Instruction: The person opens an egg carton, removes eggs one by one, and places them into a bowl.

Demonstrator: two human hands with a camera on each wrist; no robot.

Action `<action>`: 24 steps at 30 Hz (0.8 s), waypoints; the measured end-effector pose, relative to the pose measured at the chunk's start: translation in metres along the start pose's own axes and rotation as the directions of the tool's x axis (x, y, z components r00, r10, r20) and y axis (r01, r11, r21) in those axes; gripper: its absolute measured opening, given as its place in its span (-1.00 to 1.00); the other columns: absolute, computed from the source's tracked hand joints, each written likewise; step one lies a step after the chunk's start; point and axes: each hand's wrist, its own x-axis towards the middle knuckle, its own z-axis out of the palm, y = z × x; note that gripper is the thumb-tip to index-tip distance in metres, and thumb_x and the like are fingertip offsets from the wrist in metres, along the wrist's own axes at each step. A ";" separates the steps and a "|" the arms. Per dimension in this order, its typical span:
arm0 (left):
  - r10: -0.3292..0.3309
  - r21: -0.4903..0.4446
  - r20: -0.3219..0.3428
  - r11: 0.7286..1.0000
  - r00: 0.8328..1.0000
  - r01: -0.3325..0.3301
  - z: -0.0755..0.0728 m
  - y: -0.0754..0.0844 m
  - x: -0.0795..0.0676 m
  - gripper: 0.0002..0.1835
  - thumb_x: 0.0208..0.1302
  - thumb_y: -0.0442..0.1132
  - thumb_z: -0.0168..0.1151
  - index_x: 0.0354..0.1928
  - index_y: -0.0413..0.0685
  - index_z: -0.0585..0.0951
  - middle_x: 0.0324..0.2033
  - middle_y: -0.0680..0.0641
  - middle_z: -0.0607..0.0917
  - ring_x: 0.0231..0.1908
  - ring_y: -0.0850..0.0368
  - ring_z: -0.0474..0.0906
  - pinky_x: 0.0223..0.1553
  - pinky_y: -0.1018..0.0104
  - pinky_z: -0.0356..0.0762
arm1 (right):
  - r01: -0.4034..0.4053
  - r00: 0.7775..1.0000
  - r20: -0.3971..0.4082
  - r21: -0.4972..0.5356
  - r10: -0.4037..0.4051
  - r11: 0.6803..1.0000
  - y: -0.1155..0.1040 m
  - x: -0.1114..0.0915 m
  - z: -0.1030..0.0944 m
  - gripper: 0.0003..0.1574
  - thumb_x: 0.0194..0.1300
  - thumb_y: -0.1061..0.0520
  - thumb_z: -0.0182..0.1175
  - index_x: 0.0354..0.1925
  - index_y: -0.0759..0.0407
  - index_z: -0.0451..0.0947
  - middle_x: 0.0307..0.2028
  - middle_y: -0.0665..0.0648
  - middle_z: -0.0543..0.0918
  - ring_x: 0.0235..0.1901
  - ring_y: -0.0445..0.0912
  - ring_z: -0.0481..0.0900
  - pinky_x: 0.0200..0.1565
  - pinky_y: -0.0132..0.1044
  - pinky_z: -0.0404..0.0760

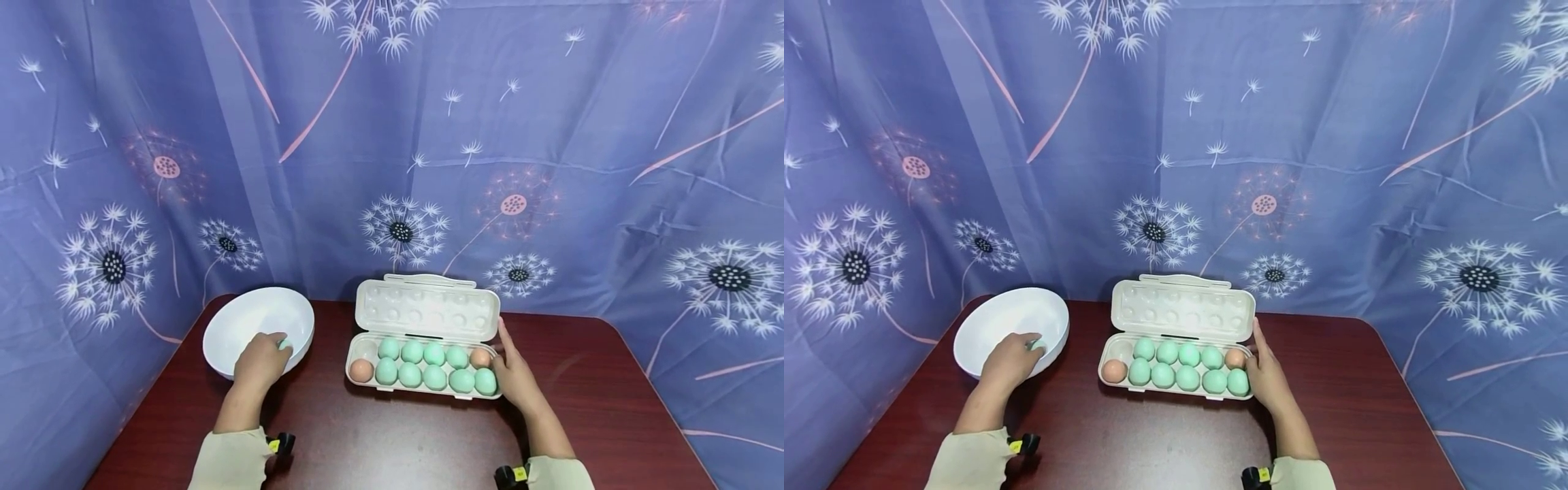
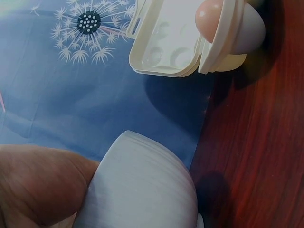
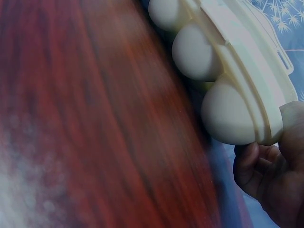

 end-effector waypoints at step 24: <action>0.017 -0.125 -0.275 0.991 0.961 -0.054 0.000 0.001 -0.001 -0.58 0.35 -0.17 0.14 0.15 -0.24 0.65 0.11 -0.46 0.61 0.10 -0.46 0.56 0.08 -0.29 0.51 | 0.008 1.000 -0.011 -0.003 -0.008 1.000 0.002 0.001 0.002 -0.01 0.47 0.30 -0.07 0.63 -0.20 -0.26 0.08 0.31 0.64 -0.09 0.04 0.61 0.00 -0.10 0.51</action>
